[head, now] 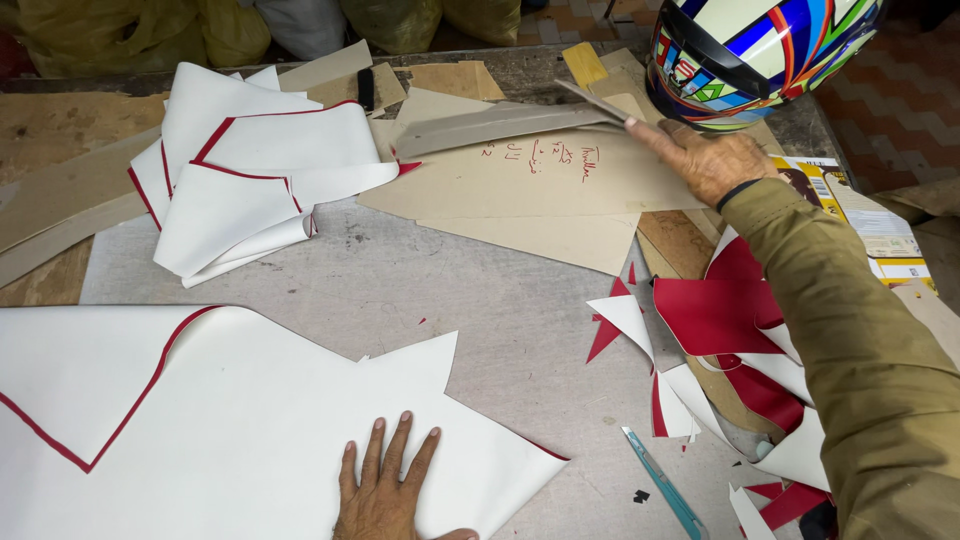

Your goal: The person places cardboard templates on a white fabric with red trim and uses a utility knife to cut along the template edges. The person removes the cut pieces and repeats the process with different templates, accumulating cut fabric pieces on the table.

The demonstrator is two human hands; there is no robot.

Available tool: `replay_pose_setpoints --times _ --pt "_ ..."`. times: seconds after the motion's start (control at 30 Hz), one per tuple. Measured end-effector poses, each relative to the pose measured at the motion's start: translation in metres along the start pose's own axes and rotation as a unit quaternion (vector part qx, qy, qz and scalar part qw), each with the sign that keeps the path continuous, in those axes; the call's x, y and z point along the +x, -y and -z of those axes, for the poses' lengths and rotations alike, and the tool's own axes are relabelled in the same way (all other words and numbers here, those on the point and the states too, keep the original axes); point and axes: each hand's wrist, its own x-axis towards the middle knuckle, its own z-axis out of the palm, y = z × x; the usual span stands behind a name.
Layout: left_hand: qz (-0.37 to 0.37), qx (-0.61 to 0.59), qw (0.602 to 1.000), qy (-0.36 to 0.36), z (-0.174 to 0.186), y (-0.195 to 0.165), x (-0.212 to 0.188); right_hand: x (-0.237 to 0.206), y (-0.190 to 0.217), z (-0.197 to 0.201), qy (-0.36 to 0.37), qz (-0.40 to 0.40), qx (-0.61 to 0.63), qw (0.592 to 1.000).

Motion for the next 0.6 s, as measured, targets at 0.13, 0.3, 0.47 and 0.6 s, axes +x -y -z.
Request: replay_pose_setpoints --times 0.13,0.3,0.47,0.6 --pt "-0.001 0.008 1.0 -0.007 -0.001 0.001 0.001 0.01 0.016 0.004 0.191 -0.101 0.085 0.973" --pt "0.004 0.013 1.0 -0.016 -0.006 0.003 -0.001 0.015 0.009 0.009 0.096 -0.126 0.15 0.976" --pt "-0.004 0.019 0.999 -0.028 -0.003 0.002 0.005 0.019 0.015 -0.001 0.076 -0.106 0.002 0.991" --pt "0.023 -0.023 0.999 0.007 0.018 -0.003 0.022 0.03 0.036 -0.014 0.135 -0.06 0.018 0.989"
